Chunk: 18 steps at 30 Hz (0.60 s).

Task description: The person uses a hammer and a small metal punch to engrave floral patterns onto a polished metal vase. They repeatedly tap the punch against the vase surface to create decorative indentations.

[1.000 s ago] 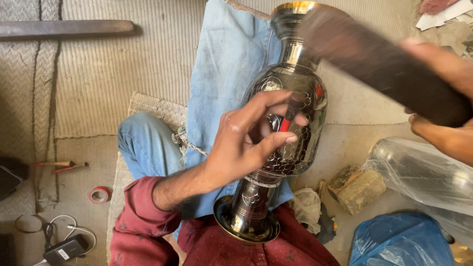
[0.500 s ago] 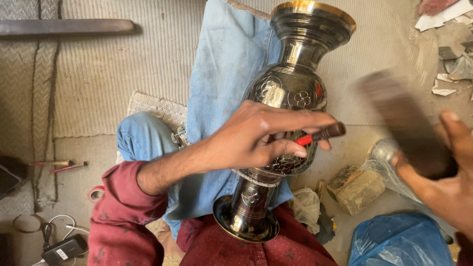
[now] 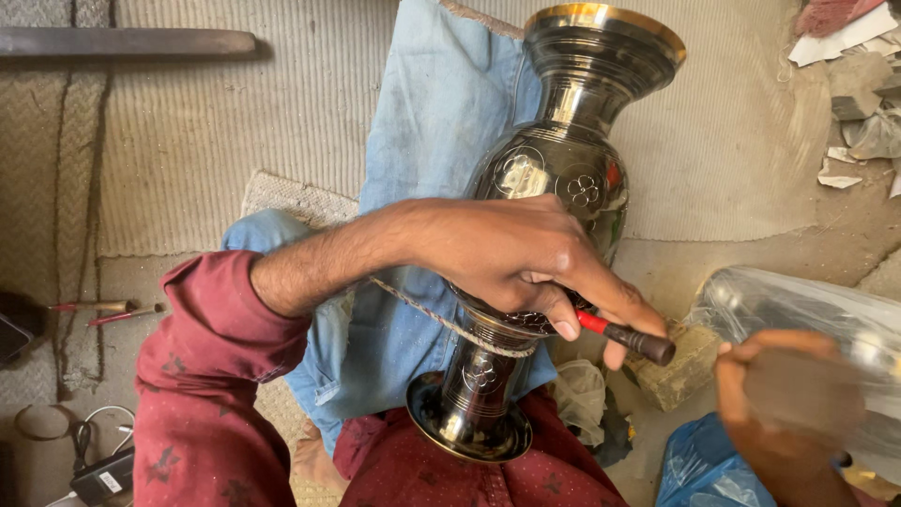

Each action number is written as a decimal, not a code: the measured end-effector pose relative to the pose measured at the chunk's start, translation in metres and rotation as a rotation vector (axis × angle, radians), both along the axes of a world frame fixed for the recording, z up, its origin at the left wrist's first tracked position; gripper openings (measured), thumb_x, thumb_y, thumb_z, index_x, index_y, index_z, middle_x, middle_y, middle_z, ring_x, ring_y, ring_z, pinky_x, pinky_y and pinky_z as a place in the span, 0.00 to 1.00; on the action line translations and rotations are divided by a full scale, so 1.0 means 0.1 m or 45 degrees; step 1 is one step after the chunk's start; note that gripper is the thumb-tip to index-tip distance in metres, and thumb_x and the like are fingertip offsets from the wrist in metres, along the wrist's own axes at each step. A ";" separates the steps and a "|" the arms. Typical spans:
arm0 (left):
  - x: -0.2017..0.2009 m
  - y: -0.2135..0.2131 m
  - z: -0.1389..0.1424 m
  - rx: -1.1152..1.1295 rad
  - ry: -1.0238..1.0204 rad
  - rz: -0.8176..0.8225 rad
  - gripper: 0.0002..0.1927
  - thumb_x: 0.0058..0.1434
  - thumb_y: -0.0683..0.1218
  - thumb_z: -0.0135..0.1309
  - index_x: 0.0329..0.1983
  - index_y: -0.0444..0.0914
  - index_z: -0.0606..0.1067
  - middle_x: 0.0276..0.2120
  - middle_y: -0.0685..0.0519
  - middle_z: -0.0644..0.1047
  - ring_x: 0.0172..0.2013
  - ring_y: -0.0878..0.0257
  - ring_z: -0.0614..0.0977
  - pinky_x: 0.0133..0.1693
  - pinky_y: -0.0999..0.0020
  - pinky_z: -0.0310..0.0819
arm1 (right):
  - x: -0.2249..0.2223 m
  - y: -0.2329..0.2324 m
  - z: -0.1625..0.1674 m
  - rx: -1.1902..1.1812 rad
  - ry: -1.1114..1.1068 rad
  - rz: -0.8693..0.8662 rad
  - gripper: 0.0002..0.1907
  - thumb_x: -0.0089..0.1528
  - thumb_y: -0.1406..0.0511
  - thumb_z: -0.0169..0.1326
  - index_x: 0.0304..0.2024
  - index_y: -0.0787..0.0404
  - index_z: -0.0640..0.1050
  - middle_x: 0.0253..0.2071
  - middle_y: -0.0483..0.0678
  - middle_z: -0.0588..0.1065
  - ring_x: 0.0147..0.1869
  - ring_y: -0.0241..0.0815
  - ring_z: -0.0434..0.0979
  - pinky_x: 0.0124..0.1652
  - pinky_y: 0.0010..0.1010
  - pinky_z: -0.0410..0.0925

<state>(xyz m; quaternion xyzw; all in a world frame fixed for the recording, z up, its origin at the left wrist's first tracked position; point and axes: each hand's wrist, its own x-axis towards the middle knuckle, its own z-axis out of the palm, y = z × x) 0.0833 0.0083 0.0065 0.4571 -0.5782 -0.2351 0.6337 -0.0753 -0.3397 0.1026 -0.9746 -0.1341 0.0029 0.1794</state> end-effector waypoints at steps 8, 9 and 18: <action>0.03 -0.05 -0.02 -0.154 0.016 -0.088 0.27 0.70 0.42 0.58 0.71 0.46 0.67 0.53 0.64 0.84 0.41 0.69 0.86 0.40 0.69 0.77 | 0.04 -0.23 -0.06 -0.343 -0.251 0.396 0.46 0.62 0.69 0.66 0.72 0.54 0.51 0.45 0.54 0.76 0.39 0.48 0.79 0.36 0.34 0.70; 0.03 -0.05 -0.01 -0.159 0.023 -0.086 0.28 0.69 0.42 0.59 0.71 0.45 0.66 0.53 0.64 0.84 0.40 0.69 0.86 0.39 0.69 0.77 | 0.04 -0.24 -0.07 -0.346 -0.265 0.394 0.47 0.62 0.69 0.67 0.73 0.54 0.51 0.46 0.56 0.76 0.40 0.49 0.80 0.37 0.34 0.71; 0.01 0.04 -0.03 0.069 0.186 0.145 0.34 0.67 0.48 0.61 0.75 0.47 0.65 0.53 0.67 0.85 0.30 0.71 0.82 0.34 0.73 0.77 | 0.15 -0.23 0.07 -0.162 -0.117 -0.084 0.35 0.63 0.72 0.68 0.63 0.69 0.59 0.46 0.60 0.74 0.42 0.49 0.79 0.41 0.35 0.72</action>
